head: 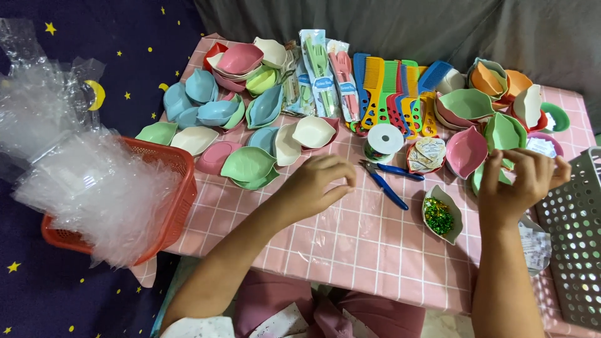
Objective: The person packages individual heart-shaped tags and small bowls into clear plastic bags. They pick up a tag, place it inside a small leaf-shaped bowl, put the set into a clear bag, and tie it closed using a thin wire.
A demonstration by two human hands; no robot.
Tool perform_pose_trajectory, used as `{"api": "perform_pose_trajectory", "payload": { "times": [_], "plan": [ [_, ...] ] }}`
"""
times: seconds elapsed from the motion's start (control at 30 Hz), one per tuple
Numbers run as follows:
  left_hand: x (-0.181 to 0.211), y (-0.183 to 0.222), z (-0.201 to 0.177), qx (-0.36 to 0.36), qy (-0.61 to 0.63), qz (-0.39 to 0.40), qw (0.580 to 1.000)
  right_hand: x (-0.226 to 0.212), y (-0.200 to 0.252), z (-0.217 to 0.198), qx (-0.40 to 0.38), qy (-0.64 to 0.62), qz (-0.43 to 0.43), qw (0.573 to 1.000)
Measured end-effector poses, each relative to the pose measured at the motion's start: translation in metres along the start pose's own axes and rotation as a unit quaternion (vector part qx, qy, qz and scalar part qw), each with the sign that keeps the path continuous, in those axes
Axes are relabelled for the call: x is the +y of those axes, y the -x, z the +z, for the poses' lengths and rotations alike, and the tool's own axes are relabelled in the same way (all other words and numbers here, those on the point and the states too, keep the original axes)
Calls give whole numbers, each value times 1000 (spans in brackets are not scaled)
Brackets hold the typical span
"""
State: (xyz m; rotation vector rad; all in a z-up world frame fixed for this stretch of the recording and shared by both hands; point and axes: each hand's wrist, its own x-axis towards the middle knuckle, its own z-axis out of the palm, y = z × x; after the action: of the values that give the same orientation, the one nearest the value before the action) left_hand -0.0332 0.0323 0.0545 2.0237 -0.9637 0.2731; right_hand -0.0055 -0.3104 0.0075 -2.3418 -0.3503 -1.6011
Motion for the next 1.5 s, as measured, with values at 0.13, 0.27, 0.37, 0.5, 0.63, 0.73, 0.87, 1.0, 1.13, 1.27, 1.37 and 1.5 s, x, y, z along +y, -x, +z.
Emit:
{"api": "perform_pose_trajectory", "payload": {
  "times": [0.13, 0.27, 0.37, 0.5, 0.63, 0.73, 0.87, 1.0, 1.13, 1.27, 1.37, 1.5],
  "plan": [
    [-46, -9, 51, -89, -143, -59, 984, 22, 5, -6, 20, 30, 27, 999],
    [-59, -9, 69, -70, -156, -41, 985, 40, 5, -10, 49, 56, 21, 997],
    [-61, -6, 69, -66, -163, -31, 984, 51, 8, -13, 45, 74, 25, 996],
    [-68, 1, 68, -78, -113, -41, 990, 64, 18, -9, 27, 100, 67, 992],
    [-64, 2, 66, -81, -51, -52, 994, 60, 23, 0, -87, 96, 117, 985],
    [-56, 0, 61, -130, -45, -134, 981, 51, 22, 10, -171, 120, 148, 967],
    [-53, 0, 53, -151, 3, -162, 975, 70, 41, 27, -171, 157, 121, 965],
    [-47, -4, 42, -240, 55, -248, 937, 58, 35, 33, -198, 161, 210, 944],
    [-52, -2, 43, -276, 147, -296, 903, 48, 28, 35, -221, 132, 260, 931],
    [-56, 0, 45, -266, 163, -290, 905, 46, 26, 34, -219, 105, 279, 929],
    [-55, -1, 47, -261, 190, -301, 897, 48, 28, 34, -173, 65, 225, 957],
    [-51, -3, 45, -242, 194, -247, 918, 38, 16, 26, -162, 19, 244, 956]
  ]
}}
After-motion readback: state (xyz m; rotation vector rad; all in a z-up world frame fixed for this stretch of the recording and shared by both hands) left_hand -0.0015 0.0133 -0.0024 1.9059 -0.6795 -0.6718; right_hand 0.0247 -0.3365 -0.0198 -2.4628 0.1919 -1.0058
